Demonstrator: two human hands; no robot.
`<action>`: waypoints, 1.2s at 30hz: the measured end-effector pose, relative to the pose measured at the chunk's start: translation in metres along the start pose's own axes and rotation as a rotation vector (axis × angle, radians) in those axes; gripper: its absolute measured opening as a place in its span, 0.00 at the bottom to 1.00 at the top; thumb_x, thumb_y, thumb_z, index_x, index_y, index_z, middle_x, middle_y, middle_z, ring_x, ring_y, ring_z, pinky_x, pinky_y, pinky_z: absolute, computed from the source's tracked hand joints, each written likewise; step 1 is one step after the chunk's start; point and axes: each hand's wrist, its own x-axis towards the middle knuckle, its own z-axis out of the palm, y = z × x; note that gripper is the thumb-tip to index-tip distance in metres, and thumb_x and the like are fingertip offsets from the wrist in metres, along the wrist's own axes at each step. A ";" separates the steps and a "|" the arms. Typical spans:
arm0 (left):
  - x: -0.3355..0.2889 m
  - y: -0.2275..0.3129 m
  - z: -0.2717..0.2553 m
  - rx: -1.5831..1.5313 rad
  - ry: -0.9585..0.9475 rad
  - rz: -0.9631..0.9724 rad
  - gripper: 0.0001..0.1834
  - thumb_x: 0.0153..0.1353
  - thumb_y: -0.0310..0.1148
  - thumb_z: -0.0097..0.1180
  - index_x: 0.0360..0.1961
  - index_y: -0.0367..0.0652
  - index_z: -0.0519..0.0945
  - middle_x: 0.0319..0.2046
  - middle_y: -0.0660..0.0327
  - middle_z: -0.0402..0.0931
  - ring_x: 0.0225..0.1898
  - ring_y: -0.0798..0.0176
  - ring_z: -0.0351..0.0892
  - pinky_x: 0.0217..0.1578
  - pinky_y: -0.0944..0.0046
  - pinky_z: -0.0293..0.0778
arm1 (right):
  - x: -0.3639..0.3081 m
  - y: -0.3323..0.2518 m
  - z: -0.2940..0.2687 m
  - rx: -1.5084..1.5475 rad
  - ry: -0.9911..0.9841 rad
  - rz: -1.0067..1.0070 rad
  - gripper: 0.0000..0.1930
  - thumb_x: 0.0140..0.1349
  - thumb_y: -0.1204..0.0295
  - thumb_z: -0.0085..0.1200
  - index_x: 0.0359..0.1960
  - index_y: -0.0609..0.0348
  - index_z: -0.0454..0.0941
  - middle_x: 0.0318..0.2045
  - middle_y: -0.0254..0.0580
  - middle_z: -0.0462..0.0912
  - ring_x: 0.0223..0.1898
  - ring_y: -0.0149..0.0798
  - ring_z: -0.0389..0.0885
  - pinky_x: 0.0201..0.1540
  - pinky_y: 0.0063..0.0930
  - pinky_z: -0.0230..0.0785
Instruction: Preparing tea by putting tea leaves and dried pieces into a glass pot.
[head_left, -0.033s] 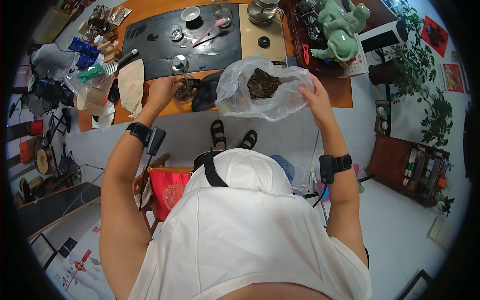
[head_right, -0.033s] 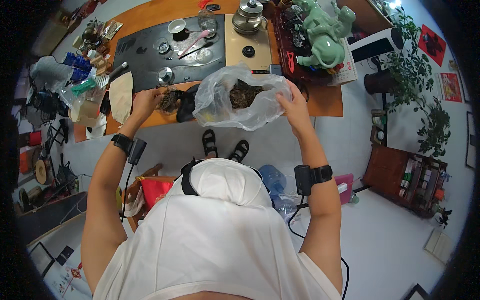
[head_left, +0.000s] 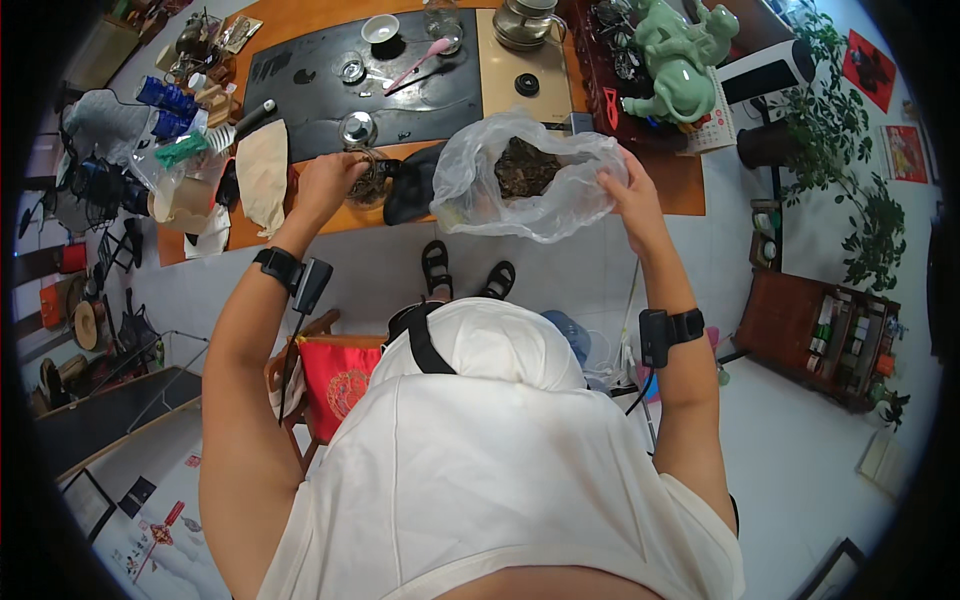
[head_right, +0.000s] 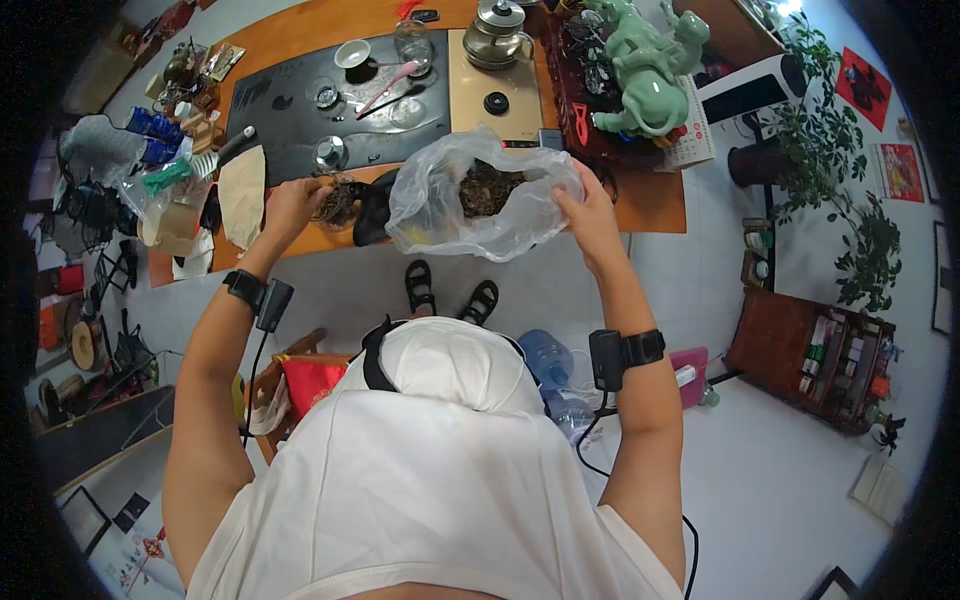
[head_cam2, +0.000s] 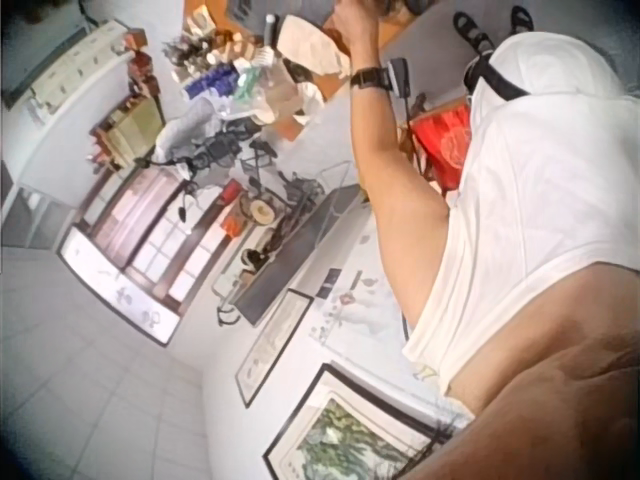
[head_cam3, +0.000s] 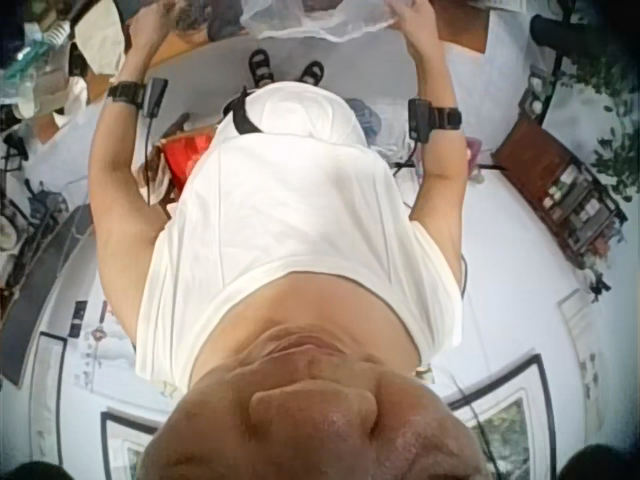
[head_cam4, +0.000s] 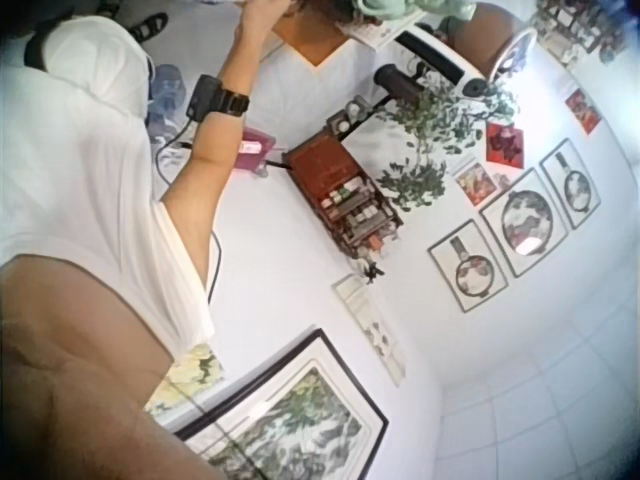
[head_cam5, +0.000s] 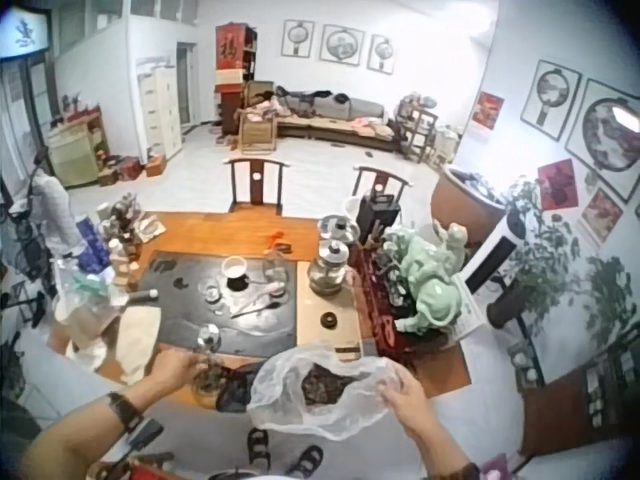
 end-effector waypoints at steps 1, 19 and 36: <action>0.001 0.013 -0.005 -0.039 -0.031 -0.032 0.14 0.58 0.40 0.58 0.41 0.45 0.82 0.41 0.50 0.80 0.39 0.46 0.80 0.39 0.52 0.75 | 0.000 0.000 0.000 0.021 0.010 0.015 0.26 0.60 0.77 0.54 0.61 0.60 0.66 0.49 0.36 0.76 0.49 0.30 0.74 0.52 0.24 0.66; 0.050 0.164 -0.034 -1.152 -0.323 0.202 0.18 0.55 0.31 0.53 0.47 0.36 0.78 0.35 0.61 0.80 0.38 0.62 0.79 0.41 0.64 0.72 | -0.003 -0.055 0.011 0.098 -0.248 -0.205 0.39 0.57 0.73 0.60 0.69 0.56 0.52 0.59 0.38 0.68 0.57 0.33 0.69 0.59 0.27 0.61; 0.047 0.222 -0.024 -0.571 0.185 0.908 0.66 0.41 0.63 0.67 0.70 0.38 0.44 0.68 0.44 0.46 0.68 0.42 0.49 0.65 0.49 0.50 | -0.024 -0.059 -0.025 0.546 0.059 -0.195 0.18 0.55 0.84 0.45 0.49 0.66 0.76 0.42 0.42 0.81 0.44 0.37 0.79 0.53 0.30 0.69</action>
